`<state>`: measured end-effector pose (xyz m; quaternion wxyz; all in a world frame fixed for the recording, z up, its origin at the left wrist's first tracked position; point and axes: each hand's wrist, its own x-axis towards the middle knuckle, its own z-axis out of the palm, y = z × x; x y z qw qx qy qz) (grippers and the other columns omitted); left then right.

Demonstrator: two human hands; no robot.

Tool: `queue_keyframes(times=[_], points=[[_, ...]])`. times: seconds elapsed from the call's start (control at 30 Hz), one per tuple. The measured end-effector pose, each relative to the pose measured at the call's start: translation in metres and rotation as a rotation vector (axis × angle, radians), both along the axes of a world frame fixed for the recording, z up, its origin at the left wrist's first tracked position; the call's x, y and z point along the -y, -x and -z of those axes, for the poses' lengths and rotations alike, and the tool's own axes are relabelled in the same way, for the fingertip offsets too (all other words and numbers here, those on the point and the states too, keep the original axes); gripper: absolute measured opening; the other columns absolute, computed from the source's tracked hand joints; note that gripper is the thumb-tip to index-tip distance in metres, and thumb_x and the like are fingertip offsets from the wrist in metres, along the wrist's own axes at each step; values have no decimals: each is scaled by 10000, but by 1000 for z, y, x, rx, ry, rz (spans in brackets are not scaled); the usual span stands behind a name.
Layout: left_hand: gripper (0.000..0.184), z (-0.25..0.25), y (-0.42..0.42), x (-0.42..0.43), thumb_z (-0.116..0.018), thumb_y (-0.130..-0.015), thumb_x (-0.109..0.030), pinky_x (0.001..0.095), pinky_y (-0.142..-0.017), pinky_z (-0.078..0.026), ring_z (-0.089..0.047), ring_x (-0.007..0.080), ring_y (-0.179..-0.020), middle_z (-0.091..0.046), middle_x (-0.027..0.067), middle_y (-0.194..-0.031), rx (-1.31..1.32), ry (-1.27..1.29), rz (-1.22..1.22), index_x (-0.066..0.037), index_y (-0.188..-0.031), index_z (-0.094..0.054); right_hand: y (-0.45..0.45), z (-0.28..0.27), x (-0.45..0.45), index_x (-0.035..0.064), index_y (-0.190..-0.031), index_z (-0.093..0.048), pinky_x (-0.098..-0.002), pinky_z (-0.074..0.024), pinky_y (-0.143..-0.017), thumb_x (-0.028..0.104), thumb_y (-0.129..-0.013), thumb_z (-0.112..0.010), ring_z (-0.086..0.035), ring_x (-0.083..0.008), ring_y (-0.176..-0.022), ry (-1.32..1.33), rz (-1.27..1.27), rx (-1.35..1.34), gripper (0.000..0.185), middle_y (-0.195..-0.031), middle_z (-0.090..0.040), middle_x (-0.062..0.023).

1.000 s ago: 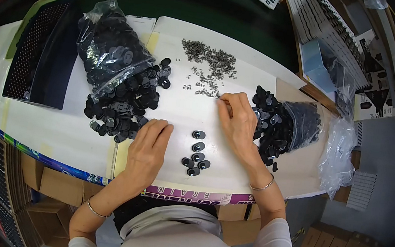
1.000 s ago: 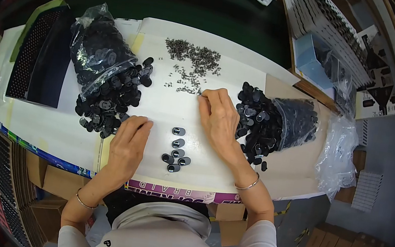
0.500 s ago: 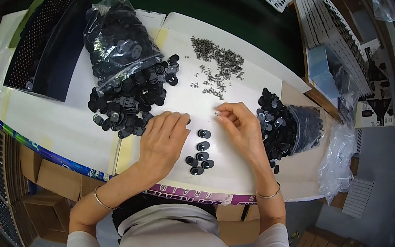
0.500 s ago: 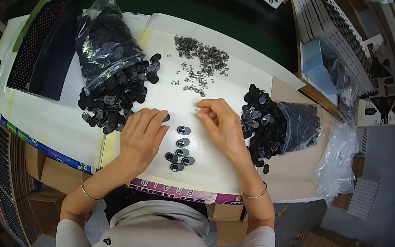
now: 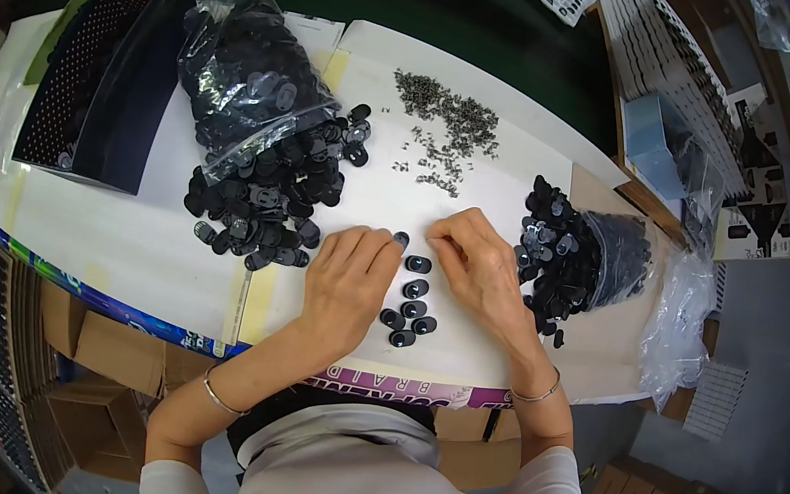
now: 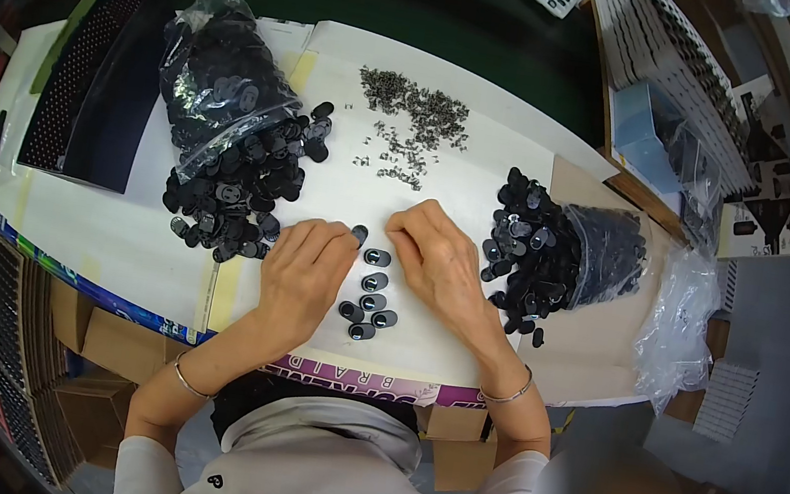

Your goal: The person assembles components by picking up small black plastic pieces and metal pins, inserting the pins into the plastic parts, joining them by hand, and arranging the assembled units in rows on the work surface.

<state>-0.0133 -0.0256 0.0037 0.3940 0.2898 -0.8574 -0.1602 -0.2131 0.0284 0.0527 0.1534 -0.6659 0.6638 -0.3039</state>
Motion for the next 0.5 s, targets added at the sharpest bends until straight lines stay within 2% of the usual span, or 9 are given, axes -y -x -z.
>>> queue_keyframes(times=[0.13, 0.27, 0.5], points=[[259, 1, 6, 5, -792, -891, -24, 413, -882, -531, -675, 293, -1025, -706, 93, -1103, -19, 10, -43, -15, -1145, -743, -13, 1, -2, 15, -1030, -704, -434, -556, -724, -8, -938, -751, -683, -351, -843, 26, -117, 15, 106, -967, -643, -139], [336, 0, 7, 5, -780, -862, 3, 413, -876, -531, -669, 288, -1022, -687, 92, -1089, -24, -43, -26, -6, -1196, -742, -17, -2, -11, 13, -1027, -700, -427, -559, -727, -18, -949, -735, -682, -345, -828, -23, -180, 26, 91, -966, -640, -132], [454, 5, 4, 4, -728, -794, -1, 433, -922, -542, -665, 309, -1074, -665, 124, -1117, 24, 65, 127, 18, -1247, -732, 0, -4, -8, 8, -1062, -720, -375, -550, -710, -17, -980, -724, -699, -262, -814, -66, -47, 146, 86, -1022, -684, -114]])
